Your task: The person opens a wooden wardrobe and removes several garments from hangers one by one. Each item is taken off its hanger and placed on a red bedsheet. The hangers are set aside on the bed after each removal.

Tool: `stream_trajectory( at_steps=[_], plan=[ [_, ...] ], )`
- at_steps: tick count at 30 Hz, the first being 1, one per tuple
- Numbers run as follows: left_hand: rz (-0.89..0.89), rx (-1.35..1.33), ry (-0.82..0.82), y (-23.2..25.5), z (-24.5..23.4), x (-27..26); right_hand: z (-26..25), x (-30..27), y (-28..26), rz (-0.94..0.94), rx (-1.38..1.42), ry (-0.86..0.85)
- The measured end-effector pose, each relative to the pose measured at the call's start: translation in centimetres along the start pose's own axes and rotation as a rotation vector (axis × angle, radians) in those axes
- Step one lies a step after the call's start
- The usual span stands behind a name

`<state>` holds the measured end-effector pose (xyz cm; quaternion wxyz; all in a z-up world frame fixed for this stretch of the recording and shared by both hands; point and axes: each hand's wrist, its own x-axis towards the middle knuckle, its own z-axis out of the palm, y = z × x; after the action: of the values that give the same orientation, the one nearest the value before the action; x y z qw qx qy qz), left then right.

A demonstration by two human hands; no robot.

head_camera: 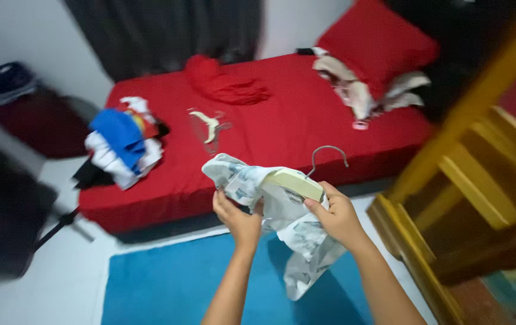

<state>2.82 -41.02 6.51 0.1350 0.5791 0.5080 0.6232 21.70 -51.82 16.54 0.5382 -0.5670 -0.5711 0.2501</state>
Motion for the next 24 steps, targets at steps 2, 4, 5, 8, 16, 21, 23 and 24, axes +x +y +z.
stream_trajectory(
  at_steps=[2,4,5,8,16,21,23,24],
  plan=[
    [0.014,0.079,0.076,-4.5,-2.8,2.0,3.4,1.1,-0.9,0.012,0.033,-0.066],
    [0.025,0.12,0.071,-7.7,-5.9,4.7,6.0,2.8,-1.8,0.028,0.055,-0.127],
    [0.03,0.12,0.03,-8.8,-7.5,6.2,7.2,3.7,-2.1,0.037,0.066,-0.156],
    [-0.167,-0.036,-0.046,-11.1,-11.0,8.3,10.9,5.4,-1.7,-0.045,0.122,-0.214],
    [-0.298,0.033,0.214,-15.8,-19.8,14.9,15.6,14.1,2.4,0.048,-0.191,-0.566],
    [-0.382,0.301,0.084,-22.7,-20.1,19.5,18.4,21.3,5.1,0.185,0.117,-0.845],
    [-0.348,0.112,-0.031,-25.0,-17.8,20.7,20.0,24.5,5.3,0.199,0.357,-0.796],
    [-0.331,0.015,-0.091,-26.0,-16.5,20.7,20.8,26.0,5.4,0.178,0.438,-0.728]
  ],
)
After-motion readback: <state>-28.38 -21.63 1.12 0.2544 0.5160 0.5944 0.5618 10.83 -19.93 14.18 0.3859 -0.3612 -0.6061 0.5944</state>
